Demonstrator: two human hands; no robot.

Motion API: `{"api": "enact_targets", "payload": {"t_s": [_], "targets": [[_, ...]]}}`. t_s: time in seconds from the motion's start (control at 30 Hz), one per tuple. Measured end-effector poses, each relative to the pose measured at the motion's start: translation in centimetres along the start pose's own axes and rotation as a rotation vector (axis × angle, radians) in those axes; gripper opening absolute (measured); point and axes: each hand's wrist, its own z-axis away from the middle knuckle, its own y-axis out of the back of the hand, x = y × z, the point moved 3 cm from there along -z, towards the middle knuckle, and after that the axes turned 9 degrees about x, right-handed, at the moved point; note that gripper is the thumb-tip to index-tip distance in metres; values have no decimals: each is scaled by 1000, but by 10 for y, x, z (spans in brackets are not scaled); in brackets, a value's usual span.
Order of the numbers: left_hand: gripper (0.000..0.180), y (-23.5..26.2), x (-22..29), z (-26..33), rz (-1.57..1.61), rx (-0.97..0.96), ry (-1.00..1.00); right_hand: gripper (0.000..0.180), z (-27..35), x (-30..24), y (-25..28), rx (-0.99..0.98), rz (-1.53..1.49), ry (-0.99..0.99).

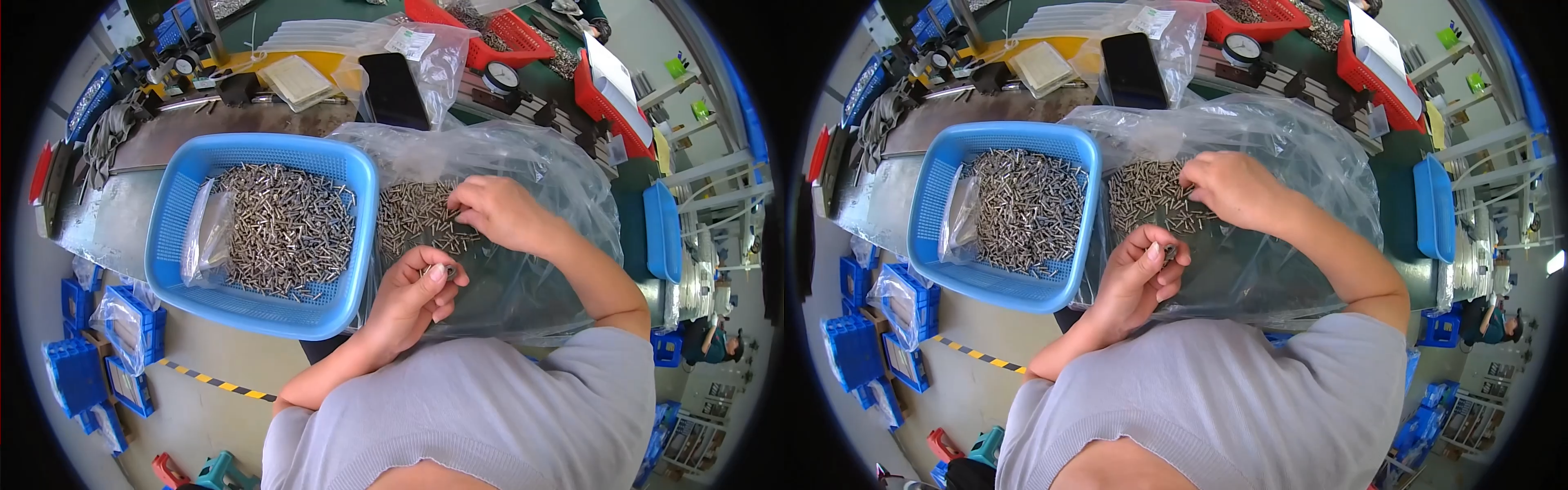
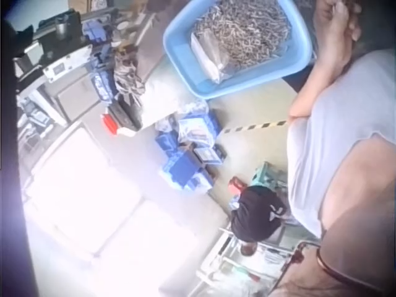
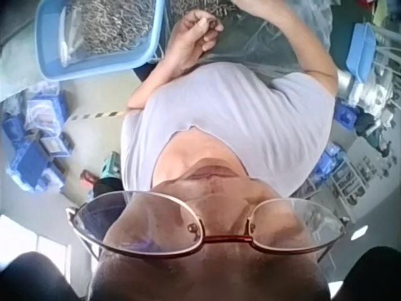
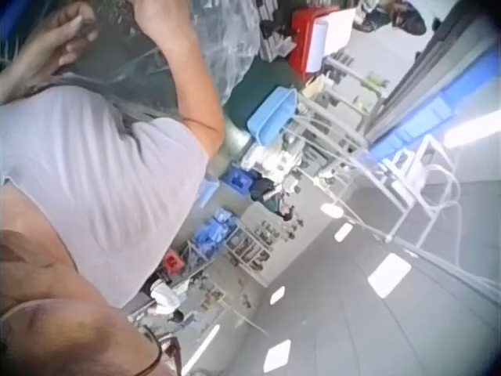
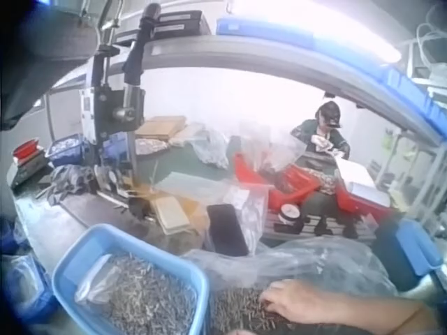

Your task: Assembling small metal pins into a circular base component at a factory workbench.

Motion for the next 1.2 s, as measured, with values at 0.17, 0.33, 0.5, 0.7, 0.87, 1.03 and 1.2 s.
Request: {"api": "enact_targets", "payload": {"t_s": [0.17, 0.33, 0.5, 0.7, 0.87, 1.03, 1.2], "targets": [[17, -3, 0, -1, -38, 9, -17, 22, -2, 25, 6, 169, 285, -150], [16, -4, -1, -1, -87, 46, -18, 24, -9, 24, -6, 180, 281, -102], [17, -4, 0, -1, -57, 66, -13, 24, -11, 8, -18, 158, 7, 17], [17, -6, -1, -2, -101, 100, -34, 24, -23, 23, -7, 243, 213, -42], [15, -17, 1, -3, -118, 81, -87, 25, -34, 31, -20, 265, 278, 32], [13, -25, 0, 0, -165, 75, -152, 25, -31, 11, -28, 346, 78, 213], [13, -29, 4, 3, -181, 82, -193, 24, -20, 1, -28, 264, -83, 273]]}}
